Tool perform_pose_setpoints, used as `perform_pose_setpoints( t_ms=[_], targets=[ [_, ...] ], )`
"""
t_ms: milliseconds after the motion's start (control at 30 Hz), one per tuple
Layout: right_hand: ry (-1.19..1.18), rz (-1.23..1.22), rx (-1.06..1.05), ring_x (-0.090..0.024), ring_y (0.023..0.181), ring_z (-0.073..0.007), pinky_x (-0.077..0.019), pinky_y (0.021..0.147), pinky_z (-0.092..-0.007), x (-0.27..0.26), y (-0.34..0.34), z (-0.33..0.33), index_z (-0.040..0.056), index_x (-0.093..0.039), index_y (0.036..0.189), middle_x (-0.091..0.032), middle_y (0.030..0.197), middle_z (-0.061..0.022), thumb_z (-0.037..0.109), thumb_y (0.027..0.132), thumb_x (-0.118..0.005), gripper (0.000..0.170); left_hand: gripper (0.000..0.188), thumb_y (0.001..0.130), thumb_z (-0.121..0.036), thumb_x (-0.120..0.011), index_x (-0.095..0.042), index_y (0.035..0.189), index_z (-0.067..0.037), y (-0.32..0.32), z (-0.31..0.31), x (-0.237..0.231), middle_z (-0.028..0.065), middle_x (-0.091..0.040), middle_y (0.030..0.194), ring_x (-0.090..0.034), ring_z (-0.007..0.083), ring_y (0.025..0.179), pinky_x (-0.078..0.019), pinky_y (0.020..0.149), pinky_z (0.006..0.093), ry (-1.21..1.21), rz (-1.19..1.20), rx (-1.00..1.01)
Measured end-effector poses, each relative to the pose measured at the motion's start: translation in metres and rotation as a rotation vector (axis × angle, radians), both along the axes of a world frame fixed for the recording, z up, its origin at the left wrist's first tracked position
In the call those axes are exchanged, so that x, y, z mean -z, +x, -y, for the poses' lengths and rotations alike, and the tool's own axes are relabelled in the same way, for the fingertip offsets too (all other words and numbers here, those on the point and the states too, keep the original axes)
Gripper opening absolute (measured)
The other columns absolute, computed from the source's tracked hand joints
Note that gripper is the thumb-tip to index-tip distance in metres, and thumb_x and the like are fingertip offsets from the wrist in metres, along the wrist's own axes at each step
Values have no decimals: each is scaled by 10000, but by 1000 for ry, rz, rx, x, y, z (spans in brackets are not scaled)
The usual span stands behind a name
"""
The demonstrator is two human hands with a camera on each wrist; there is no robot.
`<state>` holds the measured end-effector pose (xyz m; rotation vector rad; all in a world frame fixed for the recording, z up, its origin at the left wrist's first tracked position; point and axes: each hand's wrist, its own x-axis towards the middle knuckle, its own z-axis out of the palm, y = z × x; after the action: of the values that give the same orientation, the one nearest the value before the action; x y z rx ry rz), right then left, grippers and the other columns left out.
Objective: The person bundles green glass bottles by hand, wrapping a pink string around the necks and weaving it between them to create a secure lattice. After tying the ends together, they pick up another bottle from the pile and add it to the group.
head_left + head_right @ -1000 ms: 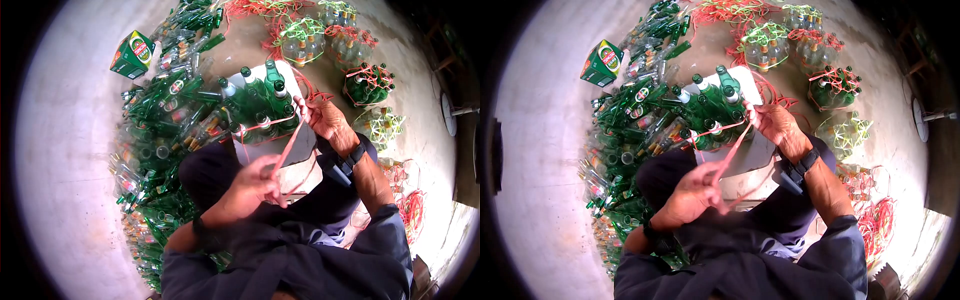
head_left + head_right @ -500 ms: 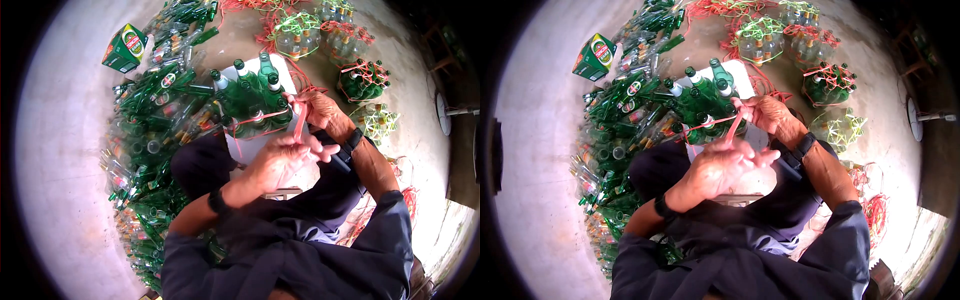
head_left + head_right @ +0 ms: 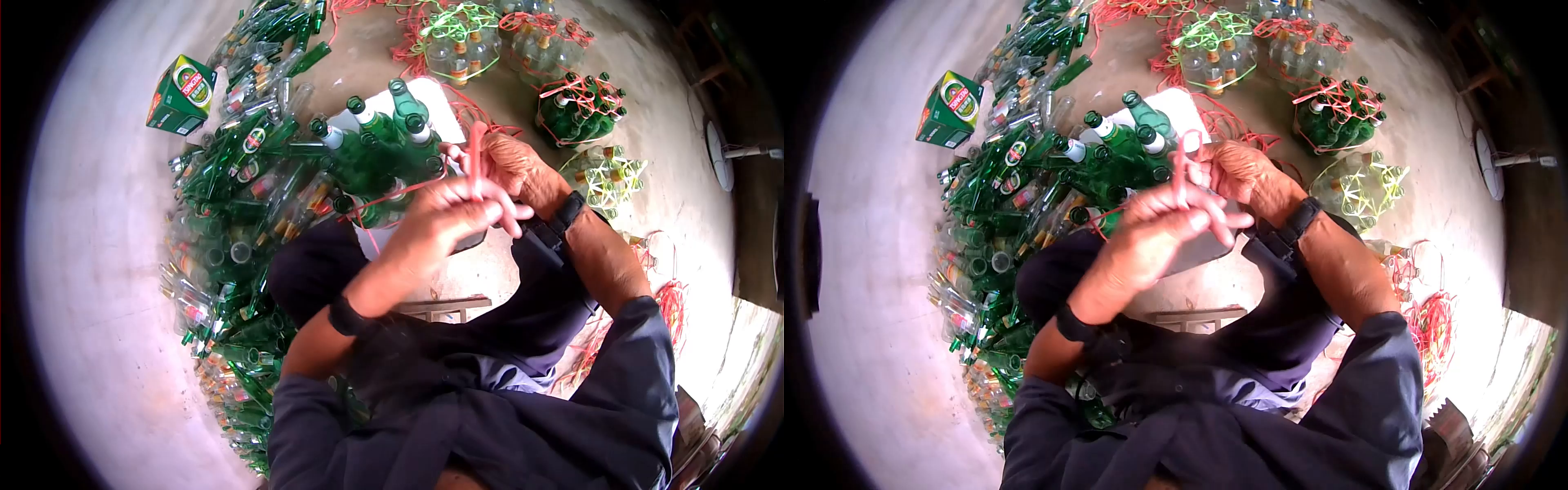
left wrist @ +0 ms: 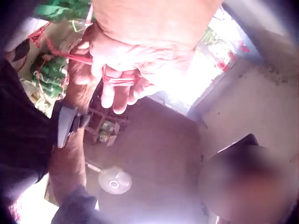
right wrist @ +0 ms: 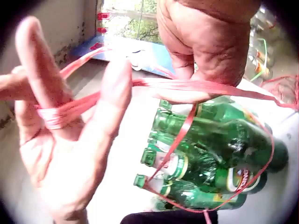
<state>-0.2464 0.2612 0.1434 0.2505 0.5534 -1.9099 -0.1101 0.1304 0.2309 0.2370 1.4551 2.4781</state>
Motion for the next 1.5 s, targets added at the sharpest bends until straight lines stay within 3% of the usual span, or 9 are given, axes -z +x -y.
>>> perform_pose_setpoints(
  t_ms=[133, 400, 500, 633, 800, 1033, 1433, 1467, 1500],
  targets=[
    [14, -30, 3, -727, 820, -238, -632, 735, -324, -8, 1, 0, -71, -559, 1143, -712, 974, -176, -19, 975, -517, 181, 202, 993, -132, -560, -651, 1040, 42, -20, 50, -20, 136, -682, 878, -706, 341, 996, -528, 984, 456, -137, 35, -37],
    [121, -73, 93, -718, 733, -215, -633, 664, -284, 15, -2, 6, -93, -550, 1069, -716, 1044, -209, -24, 972, -515, 124, 185, 981, -70, -536, -646, 980, 78, 13, 116, -77, 95, -609, 689, -684, 246, 707, -562, 828, 376, -491, 70, -296],
    [77, -32, 96, -717, 746, -206, -633, 661, -262, 13, -2, 6, -84, -521, 1099, -713, 1061, -205, -30, 975, -498, 138, 193, 960, -85, -551, -652, 971, 79, 33, 126, -95, 181, -708, 857, -649, 190, 657, -524, 696, 307, -605, 102, -303],
    [107, -27, 116, -722, 778, -206, -633, 664, -254, 5, 4, 11, -97, -513, 1130, -710, 1064, -202, -42, 970, -489, 170, 154, 956, -70, -548, -642, 1000, 44, 46, 141, -104, 63, -588, 649, -594, 192, 525, -562, 655, 395, -380, 186, -480],
    [121, -83, 157, -726, 816, -209, -632, 660, -233, -9, 11, 11, -123, -539, 1145, -712, 1023, -182, -66, 955, -498, 202, 168, 922, -153, -615, -652, 934, 10, 25, 196, -109, -41, -464, 575, -348, 52, 428, -383, 487, 251, -480, 281, -431],
    [149, -23, 180, -717, 785, -187, -624, 669, -212, -7, 16, 16, -138, -546, 1173, -709, 1009, -169, -71, 946, -511, 239, 266, 976, -218, -637, -700, 1035, 35, -25, 245, -67, -23, -538, 589, -411, 37, 418, -278, 391, 194, -927, 164, -352],
    [143, 89, 340, -658, 725, -136, -567, 601, -184, 2, 30, 19, -101, -571, 1099, -709, 1014, -124, 3, 940, -531, 194, 221, 940, -266, -709, -766, 1006, -63, -181, 187, 21, -23, -570, 600, -413, 19, 451, -283, 399, 203, -1056, 69, -428],
    [139, 92, 349, -646, 766, -143, -559, 627, -196, 4, 30, 18, -87, -551, 1138, -677, 1004, -110, 9, 937, -531, 224, 321, 854, -365, -737, -775, 1009, -87, -191, 189, 26, 79, -748, 809, -698, 191, 660, -548, 654, 326, -1224, 150, -352],
    [136, 96, 357, -634, 807, -151, -551, 654, -209, 6, 30, 18, -72, -532, 1178, -645, 993, -96, 15, 934, -530, 259, 321, 854, -365, -737, -775, 1009, -87, -194, 183, 25, 79, -748, 809, -698, 191, 660, -548, 654, 326, -1219, 150, -353]
  ],
)
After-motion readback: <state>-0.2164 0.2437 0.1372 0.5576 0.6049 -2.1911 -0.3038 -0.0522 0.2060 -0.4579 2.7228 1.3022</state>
